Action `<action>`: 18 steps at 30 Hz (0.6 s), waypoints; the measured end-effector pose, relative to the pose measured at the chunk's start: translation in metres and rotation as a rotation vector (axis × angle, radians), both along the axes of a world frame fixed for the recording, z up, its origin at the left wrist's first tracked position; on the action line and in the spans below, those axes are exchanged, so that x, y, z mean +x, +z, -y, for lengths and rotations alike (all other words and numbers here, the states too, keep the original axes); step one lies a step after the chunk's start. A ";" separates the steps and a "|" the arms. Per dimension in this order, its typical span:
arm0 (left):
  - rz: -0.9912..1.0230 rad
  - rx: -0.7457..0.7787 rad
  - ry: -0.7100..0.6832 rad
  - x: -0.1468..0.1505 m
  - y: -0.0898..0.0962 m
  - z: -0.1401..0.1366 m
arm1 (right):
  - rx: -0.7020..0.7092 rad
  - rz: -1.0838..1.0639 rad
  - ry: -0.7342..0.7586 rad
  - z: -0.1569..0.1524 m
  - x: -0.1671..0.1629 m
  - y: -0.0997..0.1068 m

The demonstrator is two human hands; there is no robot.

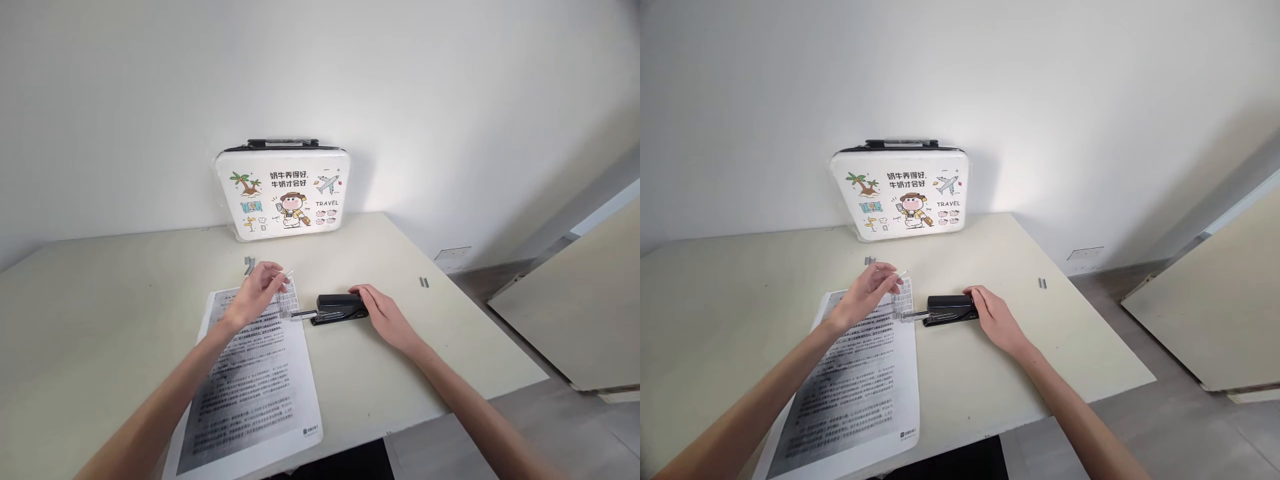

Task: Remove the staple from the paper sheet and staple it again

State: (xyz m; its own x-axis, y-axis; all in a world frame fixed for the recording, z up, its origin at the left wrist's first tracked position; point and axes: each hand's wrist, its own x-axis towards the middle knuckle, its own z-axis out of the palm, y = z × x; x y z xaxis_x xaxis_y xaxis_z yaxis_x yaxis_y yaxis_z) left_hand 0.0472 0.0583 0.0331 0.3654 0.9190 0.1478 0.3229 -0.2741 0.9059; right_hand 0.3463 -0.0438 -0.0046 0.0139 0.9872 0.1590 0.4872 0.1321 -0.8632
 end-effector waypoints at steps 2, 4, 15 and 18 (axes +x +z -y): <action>0.061 -0.081 -0.027 0.006 0.004 0.012 | -0.005 -0.003 -0.001 0.000 0.000 0.000; 0.148 -0.167 -0.050 0.011 0.007 0.020 | -0.007 -0.004 -0.002 0.000 -0.001 0.000; 0.568 -0.595 -0.127 0.018 0.003 0.024 | -0.007 0.009 -0.010 0.001 -0.001 0.003; 0.422 -0.470 -0.143 0.017 0.001 0.027 | -0.007 0.017 -0.010 0.000 -0.001 0.002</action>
State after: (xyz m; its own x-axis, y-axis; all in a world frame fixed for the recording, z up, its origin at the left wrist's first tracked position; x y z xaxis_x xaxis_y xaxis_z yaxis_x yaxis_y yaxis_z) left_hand 0.0643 0.0310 0.0344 0.4875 0.8672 -0.1011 -0.0974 0.1691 0.9808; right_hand 0.3452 -0.0442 -0.0026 0.0208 0.9881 0.1526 0.5035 0.1215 -0.8554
